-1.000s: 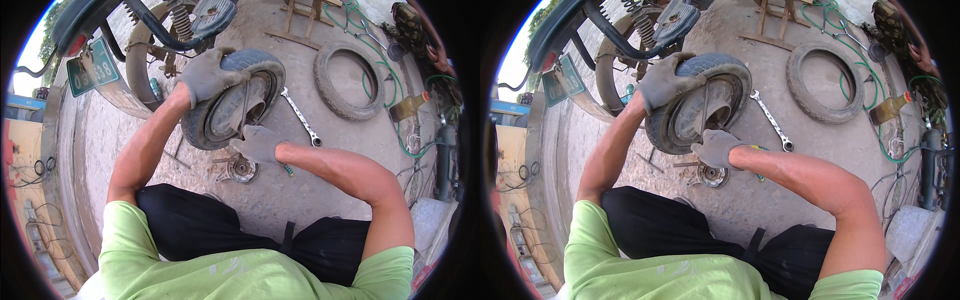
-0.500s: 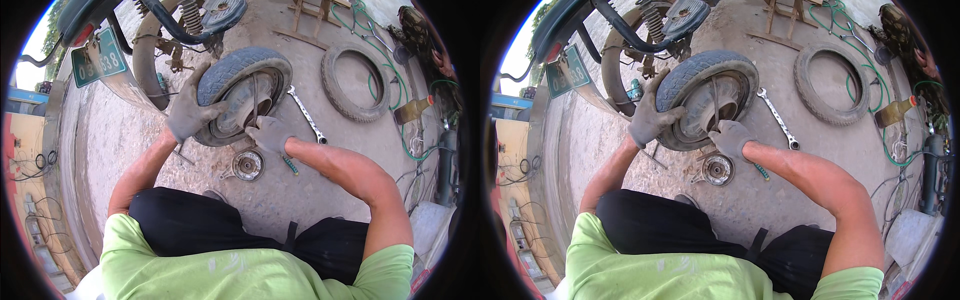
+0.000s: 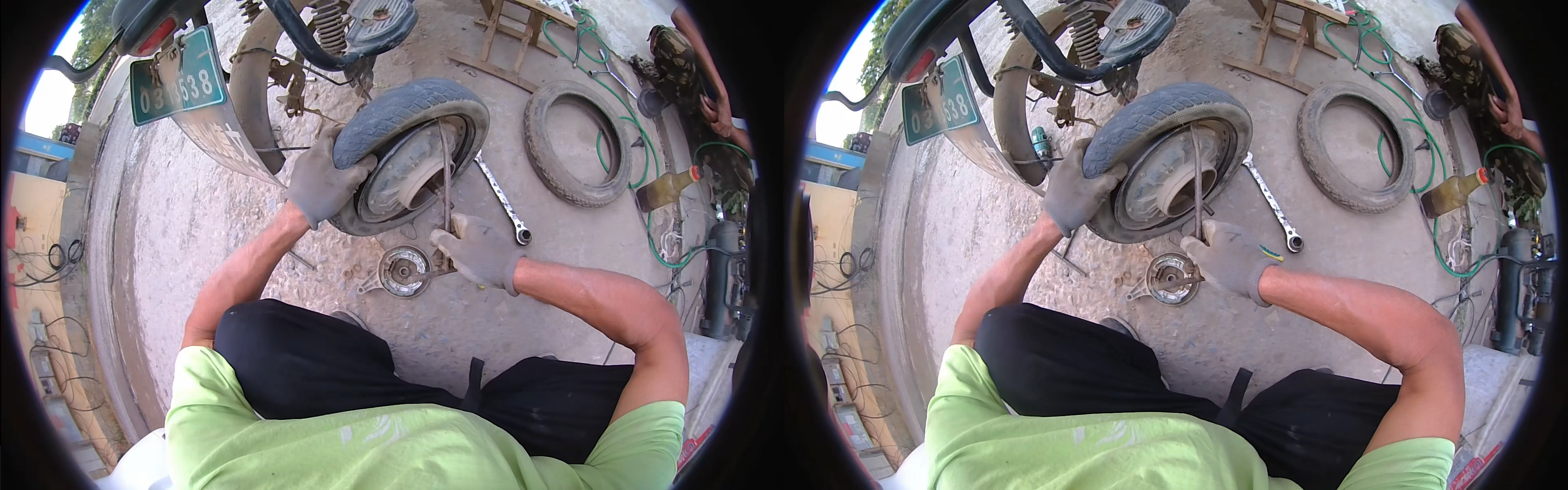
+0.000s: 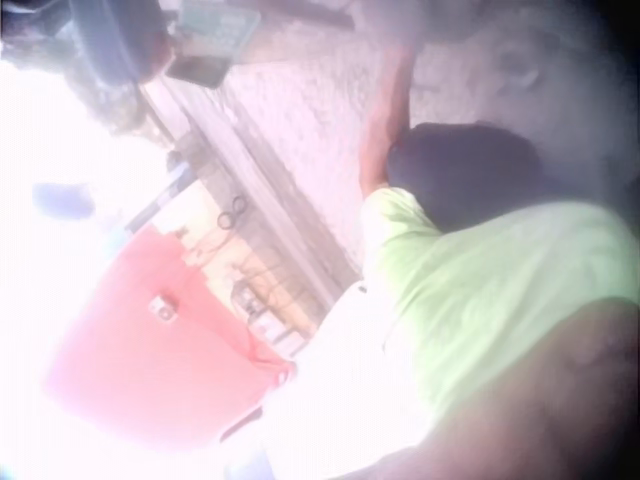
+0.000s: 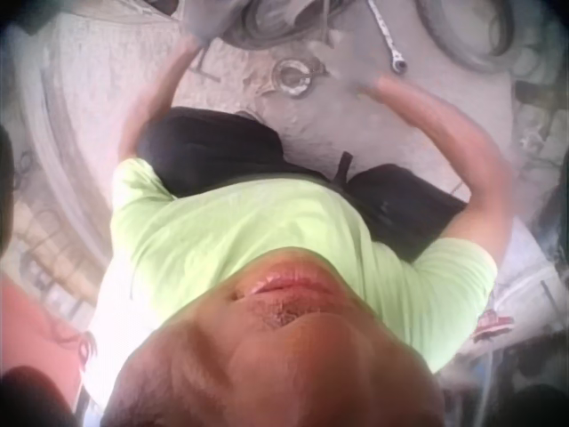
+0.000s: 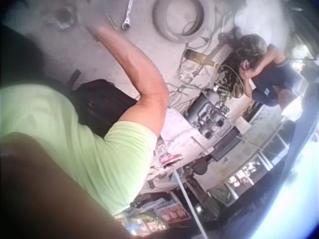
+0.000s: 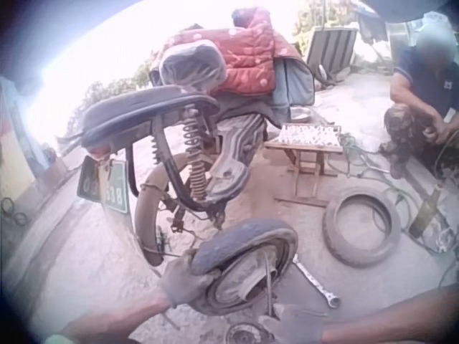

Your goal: The person removes a tire from a scooter wheel using a screwdriver and tire levers. They pry the tire bead off the rim, pull out the inner tube, and separate the tire from the rim.

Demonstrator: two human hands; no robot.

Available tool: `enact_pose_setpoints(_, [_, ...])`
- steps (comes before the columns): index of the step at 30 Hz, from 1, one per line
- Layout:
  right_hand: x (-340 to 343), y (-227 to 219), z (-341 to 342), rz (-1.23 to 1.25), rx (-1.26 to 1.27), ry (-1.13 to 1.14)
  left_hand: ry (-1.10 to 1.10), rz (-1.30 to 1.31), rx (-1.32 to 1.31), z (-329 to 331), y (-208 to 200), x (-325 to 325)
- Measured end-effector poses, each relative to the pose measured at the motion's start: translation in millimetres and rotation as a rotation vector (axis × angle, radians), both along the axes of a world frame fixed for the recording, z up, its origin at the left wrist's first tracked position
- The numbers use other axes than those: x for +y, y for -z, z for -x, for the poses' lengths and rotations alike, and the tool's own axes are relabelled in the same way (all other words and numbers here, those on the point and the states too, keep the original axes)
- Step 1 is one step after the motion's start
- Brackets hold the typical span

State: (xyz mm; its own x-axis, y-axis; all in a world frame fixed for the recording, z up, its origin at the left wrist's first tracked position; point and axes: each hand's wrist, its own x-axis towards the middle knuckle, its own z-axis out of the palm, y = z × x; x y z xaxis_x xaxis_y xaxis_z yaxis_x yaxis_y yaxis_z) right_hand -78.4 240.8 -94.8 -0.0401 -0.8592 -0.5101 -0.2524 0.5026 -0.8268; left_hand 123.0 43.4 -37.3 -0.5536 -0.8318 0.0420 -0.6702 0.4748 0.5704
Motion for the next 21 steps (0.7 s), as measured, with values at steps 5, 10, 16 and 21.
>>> enact_pose_setpoints(5, [54.7,-7.0,4.9,-0.133,-0.206,-0.211,0.034,0.009,-0.073,21.5,-7.8,-9.2])
enact_pose_setpoints(10, [56.5,-58.1,17.7,0.013,-0.069,-0.179,0.091,-0.021,-0.092,41.1,-20.3,-29.9])
enact_pose_setpoints(16, [37.5,-98.8,72.1,0.235,0.137,-0.053,0.166,0.045,-0.150,69.7,-21.2,-43.1])
enact_pose_setpoints(21, [27.9,-126.1,108.1,0.286,0.296,-0.109,0.195,0.039,-0.231,88.3,-25.7,-56.9])
